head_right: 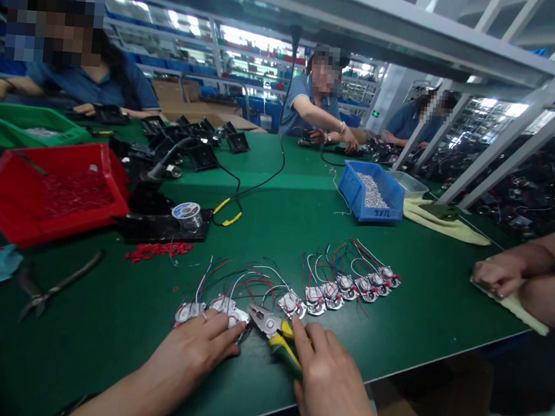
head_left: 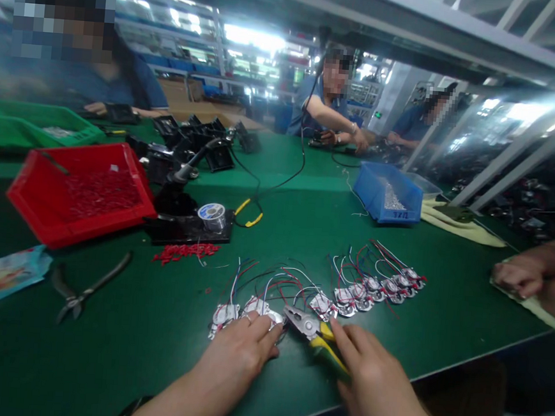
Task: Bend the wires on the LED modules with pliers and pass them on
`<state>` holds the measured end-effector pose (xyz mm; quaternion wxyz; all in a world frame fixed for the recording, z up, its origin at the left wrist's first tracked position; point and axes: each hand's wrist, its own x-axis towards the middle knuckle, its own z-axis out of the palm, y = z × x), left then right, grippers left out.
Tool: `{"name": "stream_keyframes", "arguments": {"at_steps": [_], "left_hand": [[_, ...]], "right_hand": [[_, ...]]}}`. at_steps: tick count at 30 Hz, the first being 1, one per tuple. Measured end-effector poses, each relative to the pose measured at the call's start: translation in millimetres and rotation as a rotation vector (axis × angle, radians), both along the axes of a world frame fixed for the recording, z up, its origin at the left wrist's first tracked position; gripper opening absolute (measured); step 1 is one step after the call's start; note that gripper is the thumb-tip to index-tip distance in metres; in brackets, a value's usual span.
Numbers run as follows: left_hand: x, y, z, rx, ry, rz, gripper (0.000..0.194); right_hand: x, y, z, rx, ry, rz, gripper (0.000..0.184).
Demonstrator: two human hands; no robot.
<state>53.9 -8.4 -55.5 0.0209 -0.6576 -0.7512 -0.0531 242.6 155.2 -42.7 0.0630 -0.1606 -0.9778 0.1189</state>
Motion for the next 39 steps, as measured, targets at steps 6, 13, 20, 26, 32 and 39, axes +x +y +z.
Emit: {"name": "stream_keyframes", "arguments": {"at_steps": [6,13,20,26,32,39], "left_hand": [[0,0,0.6,0.001,-0.034,0.008,0.025],[2,-14,1.2,0.121,-0.049,0.152,0.031],[-3,-7,2.6,0.052,-0.016,0.073,0.027],[-16,-2,7.5,0.032,-0.032,0.014,0.026],[-17,-3,10.9,0.021,-0.086,0.012,0.022],[-17,-2,10.5,0.017,-0.089,0.004,0.023]], "right_hand": [[-1,-1,1.1,-0.001,-0.047,-0.005,0.081],[-4,7,7.0,-0.107,0.045,-0.078,0.077],[-14,11,12.7,-0.050,-0.067,-0.007,0.079],[-33,23,33.7,0.086,-0.033,0.115,0.077],[-51,37,44.7,0.249,-0.102,0.275,0.069],[-59,42,54.7,0.340,-0.101,0.299,0.069]]}}
